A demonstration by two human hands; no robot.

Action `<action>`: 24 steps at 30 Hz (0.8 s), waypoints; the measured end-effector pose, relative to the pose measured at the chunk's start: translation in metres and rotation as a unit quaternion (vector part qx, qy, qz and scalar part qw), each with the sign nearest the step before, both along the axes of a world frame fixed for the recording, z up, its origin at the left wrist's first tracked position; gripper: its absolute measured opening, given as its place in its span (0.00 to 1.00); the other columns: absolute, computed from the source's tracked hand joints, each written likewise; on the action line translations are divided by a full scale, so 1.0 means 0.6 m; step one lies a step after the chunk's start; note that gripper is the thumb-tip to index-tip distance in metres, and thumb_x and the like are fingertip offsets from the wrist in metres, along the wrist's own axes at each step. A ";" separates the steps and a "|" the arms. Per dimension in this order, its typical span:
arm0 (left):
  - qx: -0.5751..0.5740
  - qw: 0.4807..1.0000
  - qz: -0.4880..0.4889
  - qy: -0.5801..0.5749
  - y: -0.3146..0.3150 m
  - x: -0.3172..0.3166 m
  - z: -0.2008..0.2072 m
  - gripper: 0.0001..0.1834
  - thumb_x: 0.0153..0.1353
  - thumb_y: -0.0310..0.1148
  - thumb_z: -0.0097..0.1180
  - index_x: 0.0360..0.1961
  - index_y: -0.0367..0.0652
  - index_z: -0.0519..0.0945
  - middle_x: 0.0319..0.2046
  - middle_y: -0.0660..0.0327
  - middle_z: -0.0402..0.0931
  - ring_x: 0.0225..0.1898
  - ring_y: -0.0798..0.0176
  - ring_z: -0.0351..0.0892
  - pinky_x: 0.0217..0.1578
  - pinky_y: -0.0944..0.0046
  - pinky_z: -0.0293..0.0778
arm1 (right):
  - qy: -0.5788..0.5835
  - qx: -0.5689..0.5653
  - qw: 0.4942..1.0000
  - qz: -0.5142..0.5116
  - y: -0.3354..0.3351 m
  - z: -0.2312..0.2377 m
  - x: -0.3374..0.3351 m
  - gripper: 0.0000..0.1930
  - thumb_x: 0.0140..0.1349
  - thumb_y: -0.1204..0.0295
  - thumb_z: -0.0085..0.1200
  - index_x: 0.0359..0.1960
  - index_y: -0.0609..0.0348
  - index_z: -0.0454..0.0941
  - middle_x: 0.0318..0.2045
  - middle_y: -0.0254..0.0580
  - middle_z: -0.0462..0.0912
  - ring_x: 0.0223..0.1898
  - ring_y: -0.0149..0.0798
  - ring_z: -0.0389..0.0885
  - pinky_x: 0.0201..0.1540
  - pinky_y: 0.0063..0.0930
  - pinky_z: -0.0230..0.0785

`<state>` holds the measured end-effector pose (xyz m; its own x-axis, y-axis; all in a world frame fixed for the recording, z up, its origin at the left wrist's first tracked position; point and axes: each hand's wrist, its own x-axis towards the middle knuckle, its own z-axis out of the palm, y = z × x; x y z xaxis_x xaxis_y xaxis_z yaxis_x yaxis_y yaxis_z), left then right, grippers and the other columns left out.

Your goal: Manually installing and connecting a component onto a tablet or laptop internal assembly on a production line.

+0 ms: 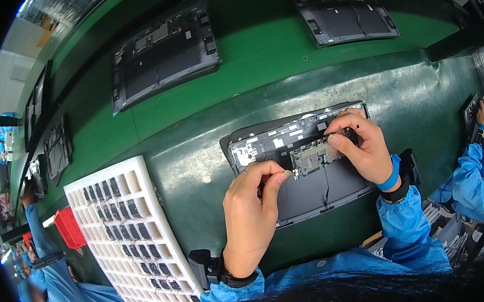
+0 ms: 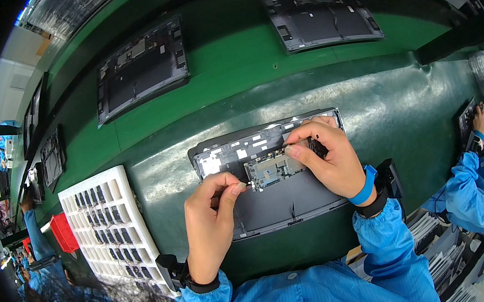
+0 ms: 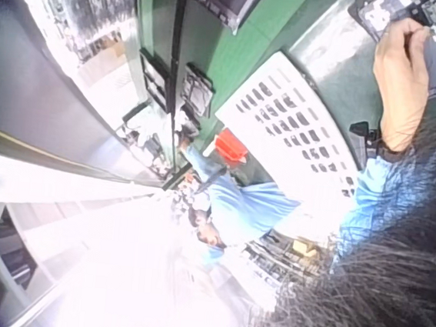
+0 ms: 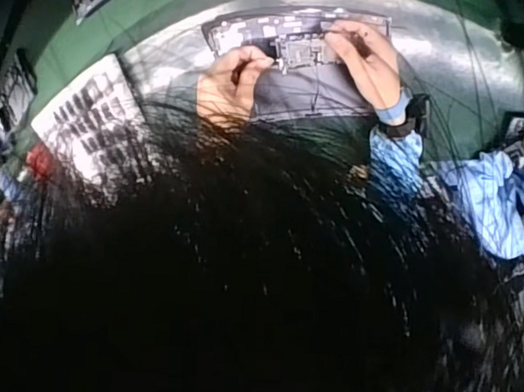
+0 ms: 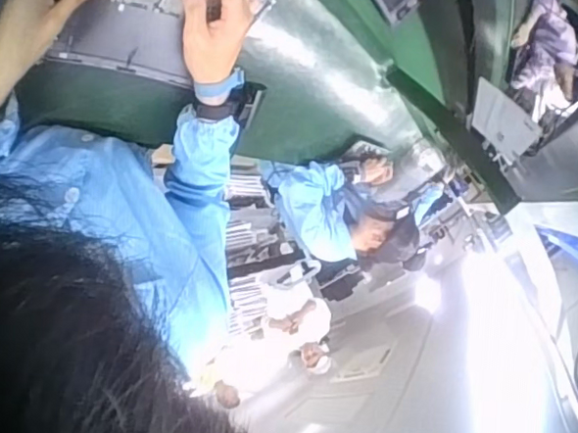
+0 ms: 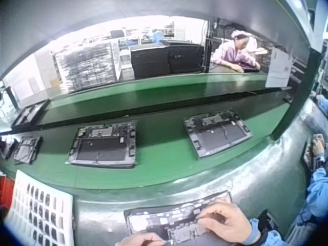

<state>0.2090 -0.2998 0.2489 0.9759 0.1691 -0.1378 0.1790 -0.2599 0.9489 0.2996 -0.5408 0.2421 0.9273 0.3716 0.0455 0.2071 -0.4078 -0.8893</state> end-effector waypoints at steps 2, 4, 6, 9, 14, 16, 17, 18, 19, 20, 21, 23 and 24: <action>0.019 1.000 -0.003 -0.012 0.000 0.000 0.000 0.05 0.67 0.28 0.69 0.40 0.40 0.85 0.34 0.58 0.85 0.32 0.52 0.83 0.37 0.56 0.76 | 0.004 -0.002 1.000 -0.001 0.000 0.001 0.000 0.07 0.67 0.71 0.67 0.44 0.56 0.86 0.40 0.36 0.87 0.48 0.41 0.77 0.61 0.39 0.62; 0.028 1.000 -0.007 -0.014 0.001 0.002 0.002 0.05 0.67 0.28 0.69 0.40 0.40 0.85 0.34 0.58 0.85 0.33 0.51 0.83 0.37 0.56 0.77 | 0.002 -0.003 1.000 0.000 0.001 0.001 0.001 0.07 0.67 0.71 0.67 0.44 0.56 0.87 0.40 0.36 0.87 0.48 0.41 0.77 0.61 0.39 0.62; 0.036 0.999 -0.010 -0.015 0.002 0.002 0.004 0.05 0.67 0.28 0.69 0.40 0.41 0.85 0.34 0.58 0.86 0.33 0.51 0.83 0.38 0.55 0.77 | 0.000 -0.005 1.000 0.002 0.002 -0.001 0.001 0.07 0.67 0.71 0.68 0.44 0.56 0.87 0.40 0.36 0.87 0.48 0.41 0.77 0.61 0.38 0.62; 0.072 0.996 -0.034 -0.037 0.006 0.002 0.010 0.04 0.72 0.22 0.64 0.43 0.32 0.84 0.35 0.56 0.88 0.35 0.65 0.87 0.37 0.66 0.79 | 0.008 -0.003 1.000 0.000 0.002 -0.004 0.002 0.07 0.67 0.70 0.68 0.44 0.56 0.87 0.39 0.37 0.87 0.47 0.41 0.77 0.61 0.38 0.62; 0.156 0.985 -0.028 -0.069 0.003 0.006 0.023 0.04 0.67 0.24 0.67 0.40 0.38 0.85 0.36 0.55 0.87 0.35 0.50 0.84 0.39 0.56 0.76 | -0.015 -0.008 1.000 0.005 0.002 -0.002 0.005 0.07 0.67 0.71 0.69 0.43 0.56 0.87 0.38 0.37 0.87 0.46 0.41 0.77 0.60 0.38 0.62; 0.166 0.983 -0.027 -0.071 0.001 0.007 0.026 0.04 0.67 0.25 0.68 0.40 0.38 0.85 0.36 0.55 0.87 0.35 0.49 0.83 0.39 0.56 0.76 | -0.016 -0.009 1.000 0.002 0.002 -0.003 0.004 0.07 0.67 0.71 0.69 0.43 0.56 0.87 0.38 0.37 0.87 0.45 0.40 0.77 0.60 0.38 0.62; 0.176 0.981 -0.026 -0.074 0.000 0.007 0.026 0.04 0.67 0.26 0.68 0.40 0.39 0.85 0.36 0.56 0.87 0.35 0.49 0.83 0.39 0.55 0.76 | -0.018 -0.010 1.000 -0.001 0.002 -0.004 0.004 0.07 0.67 0.71 0.69 0.43 0.56 0.87 0.38 0.37 0.87 0.45 0.40 0.77 0.60 0.38 0.62; 0.177 0.981 -0.025 -0.073 0.000 0.006 0.027 0.04 0.67 0.26 0.68 0.40 0.39 0.85 0.36 0.56 0.87 0.35 0.49 0.83 0.39 0.55 0.76 | -0.018 -0.009 1.000 0.001 0.003 -0.003 0.004 0.07 0.67 0.71 0.69 0.43 0.56 0.87 0.38 0.37 0.87 0.45 0.40 0.77 0.60 0.38 0.62; 0.186 0.980 -0.022 -0.074 0.000 0.005 0.029 0.04 0.67 0.26 0.68 0.40 0.39 0.85 0.36 0.56 0.87 0.35 0.49 0.82 0.39 0.55 0.76 | -0.016 -0.008 1.000 0.003 0.004 -0.003 0.004 0.07 0.67 0.71 0.69 0.43 0.56 0.87 0.38 0.37 0.88 0.45 0.40 0.77 0.60 0.38 0.61; 0.194 0.978 -0.020 -0.075 0.000 0.004 0.031 0.04 0.67 0.26 0.68 0.40 0.40 0.85 0.36 0.57 0.87 0.35 0.49 0.82 0.39 0.54 0.76 | -0.015 -0.007 1.000 0.004 0.004 -0.003 0.005 0.07 0.67 0.70 0.69 0.43 0.56 0.87 0.38 0.36 0.88 0.45 0.40 0.77 0.61 0.38 0.61; 0.194 0.978 -0.020 -0.075 -0.001 0.005 0.029 0.04 0.67 0.26 0.68 0.40 0.40 0.85 0.36 0.57 0.87 0.35 0.49 0.82 0.39 0.54 0.76 | -0.015 -0.007 1.000 0.004 0.004 -0.004 0.005 0.07 0.67 0.70 0.69 0.43 0.56 0.87 0.38 0.36 0.88 0.45 0.40 0.77 0.61 0.38 0.61; 0.197 0.977 -0.023 -0.082 -0.001 0.006 0.028 0.04 0.66 0.26 0.68 0.40 0.40 0.85 0.37 0.57 0.87 0.35 0.48 0.82 0.39 0.54 0.76 | -0.023 -0.009 1.000 0.003 0.002 -0.006 0.005 0.07 0.67 0.70 0.69 0.44 0.55 0.87 0.38 0.36 0.88 0.44 0.39 0.77 0.61 0.38 0.61; 0.197 0.977 -0.023 -0.082 -0.001 0.006 0.027 0.04 0.66 0.26 0.68 0.40 0.40 0.85 0.37 0.57 0.87 0.35 0.48 0.82 0.39 0.54 0.76 | -0.023 -0.010 1.000 0.003 0.002 -0.006 0.005 0.07 0.67 0.70 0.69 0.44 0.55 0.87 0.38 0.36 0.88 0.44 0.39 0.77 0.61 0.38 0.61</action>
<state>0.2127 -0.3004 0.2653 0.9873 0.1328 0.0873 0.0130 -0.6150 0.7884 0.3028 -0.5395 0.2383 0.9221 0.3786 0.0801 0.2495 -0.4236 -0.8708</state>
